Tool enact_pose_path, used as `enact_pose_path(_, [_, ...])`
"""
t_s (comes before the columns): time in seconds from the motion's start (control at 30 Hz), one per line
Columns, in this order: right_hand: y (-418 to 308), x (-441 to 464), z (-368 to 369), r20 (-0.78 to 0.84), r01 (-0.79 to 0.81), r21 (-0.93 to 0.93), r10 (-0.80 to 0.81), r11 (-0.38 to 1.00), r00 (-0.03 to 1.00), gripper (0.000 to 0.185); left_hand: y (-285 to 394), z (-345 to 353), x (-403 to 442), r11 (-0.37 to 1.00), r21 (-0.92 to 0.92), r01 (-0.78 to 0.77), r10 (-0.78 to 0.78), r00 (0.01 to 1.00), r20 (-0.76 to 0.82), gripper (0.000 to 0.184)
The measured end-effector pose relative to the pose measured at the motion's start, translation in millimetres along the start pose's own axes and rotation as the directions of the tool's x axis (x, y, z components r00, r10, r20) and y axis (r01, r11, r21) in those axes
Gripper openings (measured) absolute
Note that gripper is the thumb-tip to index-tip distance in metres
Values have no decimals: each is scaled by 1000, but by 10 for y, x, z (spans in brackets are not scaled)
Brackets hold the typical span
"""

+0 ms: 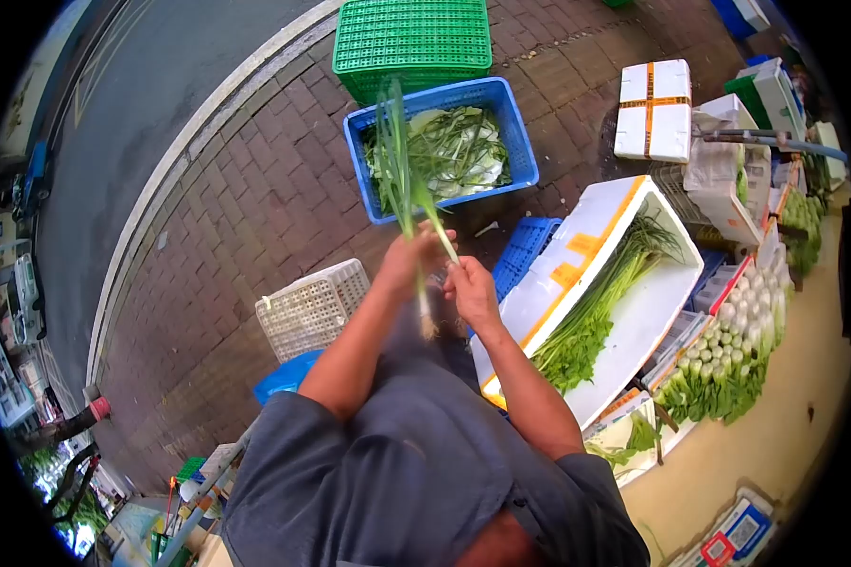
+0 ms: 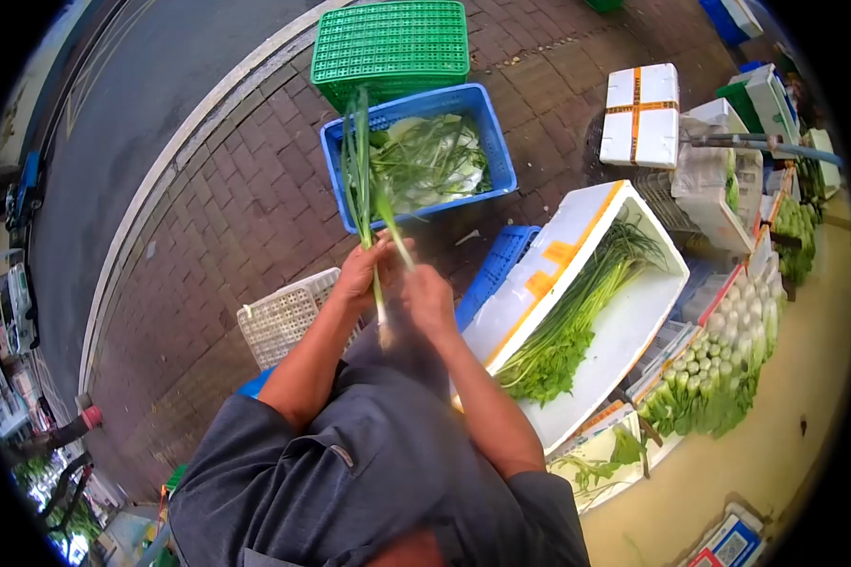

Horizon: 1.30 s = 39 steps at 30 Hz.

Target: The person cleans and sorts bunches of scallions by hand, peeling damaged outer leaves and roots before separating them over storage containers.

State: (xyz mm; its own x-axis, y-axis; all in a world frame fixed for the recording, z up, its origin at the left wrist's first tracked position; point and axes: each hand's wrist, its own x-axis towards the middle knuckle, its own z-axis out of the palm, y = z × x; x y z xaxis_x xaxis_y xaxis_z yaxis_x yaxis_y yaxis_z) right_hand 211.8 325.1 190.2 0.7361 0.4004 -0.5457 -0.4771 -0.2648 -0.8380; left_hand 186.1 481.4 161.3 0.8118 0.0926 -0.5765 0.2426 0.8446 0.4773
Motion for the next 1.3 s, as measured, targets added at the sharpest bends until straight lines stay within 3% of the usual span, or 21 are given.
enact_pose_path(0.13, [56, -42, -46, -82, 0, 256, 22, 967, 996, 18, -2, 63, -38, 997, 9, 81, -82, 996, 42, 46])
enact_pose_path(0.23, [18, -93, -82, -146, -1, 390, 63, 921, 987, 16, -29, -21, 0, 979, 140, 145, -154, 987, 54, 47])
enact_pose_path(0.33, [164, -139, -29, -117, 21, 358, 23, 933, 993, 16, -171, -12, 19, 956, 258, 139, -138, 990, -22, 42])
enact_pose_path(0.43, [377, -241, -12, -120, 37, 43, -32, 998, 992, 16, -340, 141, 78, 947, 306, 98, -86, 995, -53, 38])
enact_pose_path(0.47, [595, -227, 6, -142, 117, -29, -120, 993, 983, 17, -354, 219, 69, 933, 340, 118, -103, 993, -60, 38])
enact_pose_path(0.5, [337, -339, -4, -121, 107, -29, -109, 994, 987, 17, -349, 312, 49, 918, 373, 136, -119, 991, -69, 38])
enact_pose_path(0.57, [400, -356, -15, -138, -27, 198, 55, 980, 989, 18, -414, 412, 24, 909, 390, 151, -125, 988, -92, 38])
enact_pose_path(0.67, [481, -346, -128, -94, -59, 290, 90, 955, 991, 17, -486, 455, 22, 871, 469, 144, -139, 989, -46, 39])
enact_pose_path(0.77, [401, -429, -233, -93, -47, 289, 76, 956, 993, 17, -563, 535, 21, 917, 342, 203, -198, 979, -50, 36])
enact_pose_path(0.87, [315, -625, -366, -76, -106, 64, 111, 992, 991, 18, -585, 506, 125, 930, 75, 360, -361, 933, 2, 35])
enact_pose_path(0.97, [707, -877, -476, -101, 0, -131, -14, 991, 995, 22, -639, 403, 298, 941, -119, 317, -314, 948, 49, 36])
enact_pose_path(1.07, [901, -1154, -591, -104, 36, -247, -64, 968, 992, 24, -525, 403, 456, 956, -68, 284, -281, 958, 57, 35])
enact_pose_path(1.17, [945, -1392, -650, -122, -31, -408, -21, 912, 992, 24, -377, 449, 578, 974, -18, 225, -224, 974, 38, 34])
enact_pose_path(1.3, [1373, -1673, -737, -166, -116, -311, 66, 943, 984, 23, -233, 435, 797, 989, 18, 144, -145, 988, 49, 32])
